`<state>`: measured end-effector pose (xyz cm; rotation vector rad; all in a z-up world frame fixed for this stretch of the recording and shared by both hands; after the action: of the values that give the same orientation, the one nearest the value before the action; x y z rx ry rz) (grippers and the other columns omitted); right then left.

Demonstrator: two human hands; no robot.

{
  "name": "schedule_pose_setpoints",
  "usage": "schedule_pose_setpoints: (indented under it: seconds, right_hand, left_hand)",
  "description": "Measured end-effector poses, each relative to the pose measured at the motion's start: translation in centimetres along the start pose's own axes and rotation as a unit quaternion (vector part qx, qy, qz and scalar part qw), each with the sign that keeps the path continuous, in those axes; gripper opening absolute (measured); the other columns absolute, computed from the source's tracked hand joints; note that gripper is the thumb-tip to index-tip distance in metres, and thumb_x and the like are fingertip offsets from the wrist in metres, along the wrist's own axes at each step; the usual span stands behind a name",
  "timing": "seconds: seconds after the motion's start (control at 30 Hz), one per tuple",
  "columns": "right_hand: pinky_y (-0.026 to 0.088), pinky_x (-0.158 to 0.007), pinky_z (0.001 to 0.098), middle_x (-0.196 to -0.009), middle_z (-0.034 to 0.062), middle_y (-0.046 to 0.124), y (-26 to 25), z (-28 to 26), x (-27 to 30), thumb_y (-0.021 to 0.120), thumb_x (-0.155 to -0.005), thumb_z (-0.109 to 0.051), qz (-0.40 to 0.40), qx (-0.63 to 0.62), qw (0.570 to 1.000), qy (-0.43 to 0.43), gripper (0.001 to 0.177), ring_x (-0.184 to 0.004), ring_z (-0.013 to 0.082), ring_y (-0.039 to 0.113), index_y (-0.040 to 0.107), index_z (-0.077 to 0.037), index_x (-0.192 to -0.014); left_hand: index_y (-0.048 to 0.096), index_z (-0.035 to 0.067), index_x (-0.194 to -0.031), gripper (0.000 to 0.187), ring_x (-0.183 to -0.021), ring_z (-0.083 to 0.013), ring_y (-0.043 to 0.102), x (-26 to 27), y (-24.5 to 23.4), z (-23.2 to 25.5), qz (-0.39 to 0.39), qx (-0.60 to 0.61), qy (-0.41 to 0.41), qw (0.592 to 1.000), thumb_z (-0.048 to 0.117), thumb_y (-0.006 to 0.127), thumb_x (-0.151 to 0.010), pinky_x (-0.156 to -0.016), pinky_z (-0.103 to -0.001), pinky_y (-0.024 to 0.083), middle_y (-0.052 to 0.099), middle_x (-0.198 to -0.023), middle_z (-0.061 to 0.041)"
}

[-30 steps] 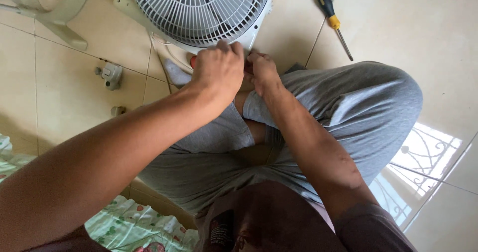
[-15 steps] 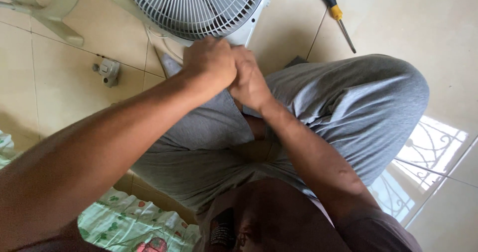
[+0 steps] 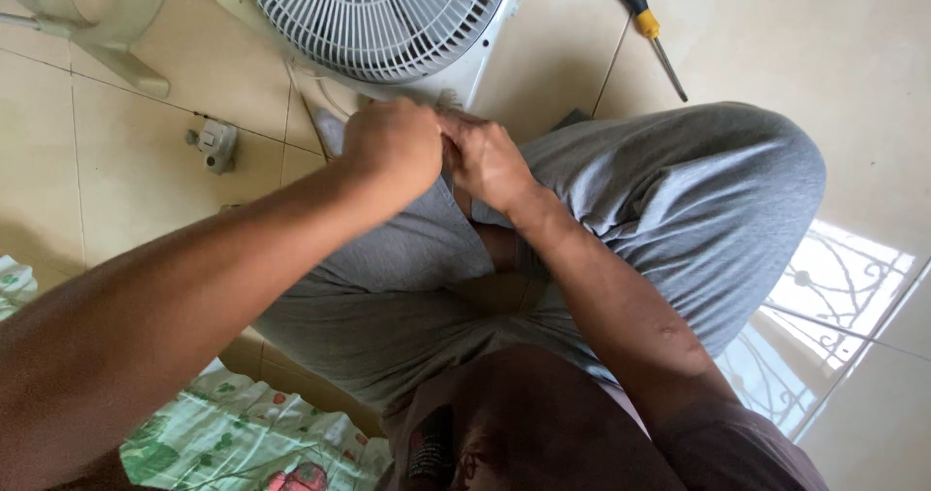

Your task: The person sits on the floor and uses a screwdriver to remove screws from the back and front of a white electric fan. They detach the rear control panel and then the front grille, exposing the fan blades. The person continues to unscrew and remove components from the fan housing.

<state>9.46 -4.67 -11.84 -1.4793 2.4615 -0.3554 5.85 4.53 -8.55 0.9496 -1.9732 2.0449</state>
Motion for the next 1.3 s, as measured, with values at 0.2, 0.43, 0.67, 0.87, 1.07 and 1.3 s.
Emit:
schedule_pose_setpoints:
  seconds: [0.2,0.43,0.67,0.87,1.07,1.3]
  right_hand:
    - [0.056,-0.084,0.0495,-0.104,0.0221,0.070,0.0,-0.4,-0.1,0.073,-0.082,-0.003,0.032,-0.015,0.999,0.009,0.030,-0.096,0.0435,0.066,0.065,-0.005,-0.112]
    - [0.057,-0.082,0.0505,-0.099,0.0235,0.070,0.7,0.2,-0.6,0.070,-0.080,-0.001,0.011,0.038,0.998,-0.045,0.024,-0.091,0.0447,0.067,0.063,-0.003,-0.103]
    - [0.057,-0.080,0.0497,-0.098,0.0240,0.070,2.2,0.3,-0.7,0.064,-0.095,-0.005,-0.023,-0.015,1.000,-0.006,0.028,-0.086,0.0431,0.070,0.055,-0.001,-0.122]
    - [0.056,-0.091,0.0484,-0.114,0.0228,0.066,1.1,-0.2,-0.1,0.067,-0.092,0.000,0.001,-0.007,0.998,-0.061,0.032,-0.104,0.0440,0.067,0.055,0.002,-0.122]
    - [0.058,-0.088,0.0451,-0.117,0.0183,0.064,0.8,-1.4,-0.7,0.072,-0.088,-0.004,-0.003,-0.009,1.000,-0.009,0.037,-0.098,0.0378,0.070,0.061,-0.007,-0.122]
    - [0.054,-0.086,0.0509,-0.109,0.0232,0.068,0.2,0.1,-0.4,0.066,-0.095,-0.006,-0.005,-0.049,0.996,0.080,0.030,-0.103,0.0433,0.066,0.052,-0.004,-0.122]
  left_hand:
    - [0.066,-0.001,-0.106,0.033,-0.077,-0.0317,0.073,0.5,0.0,0.0,-0.108,0.034,-0.085,0.990,0.028,0.051,-0.103,-0.058,-0.044,0.056,0.074,-0.090,-0.019]
    - [0.065,0.002,-0.104,0.023,-0.078,-0.0251,0.073,2.5,-2.1,3.4,0.133,-0.225,0.122,0.958,0.020,0.060,-0.090,-0.060,-0.037,0.058,0.072,-0.093,-0.013]
    - [0.068,0.004,-0.094,0.036,-0.072,-0.0301,0.074,0.9,-1.4,-1.9,-0.069,0.072,-0.072,0.992,0.036,0.051,-0.099,-0.066,-0.038,0.057,0.074,-0.082,-0.015]
    - [0.069,0.005,-0.097,0.024,-0.076,-0.0288,0.072,3.4,-1.9,1.3,0.084,-0.100,0.055,0.990,0.021,0.051,-0.098,-0.063,-0.041,0.057,0.072,-0.088,-0.015]
    - [0.063,-0.001,-0.105,0.048,-0.073,-0.0334,0.074,1.7,-0.8,-1.8,-0.147,0.193,-0.113,0.963,0.040,0.038,-0.112,-0.062,-0.042,0.060,0.075,-0.095,-0.023]
    - [0.061,-0.001,-0.104,0.017,-0.069,-0.0312,0.071,5.6,-5.0,2.9,0.166,-0.098,0.096,0.977,0.013,0.055,-0.098,-0.057,-0.039,0.059,0.066,-0.103,-0.020]
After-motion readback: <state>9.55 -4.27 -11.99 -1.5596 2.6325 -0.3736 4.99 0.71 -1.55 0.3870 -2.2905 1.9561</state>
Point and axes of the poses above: each hand's wrist, its own x-axis away from the middle knuckle, its own y-axis out of the palm, z = x × y, the point moved 8 cm from there along -x, towards the middle knuckle
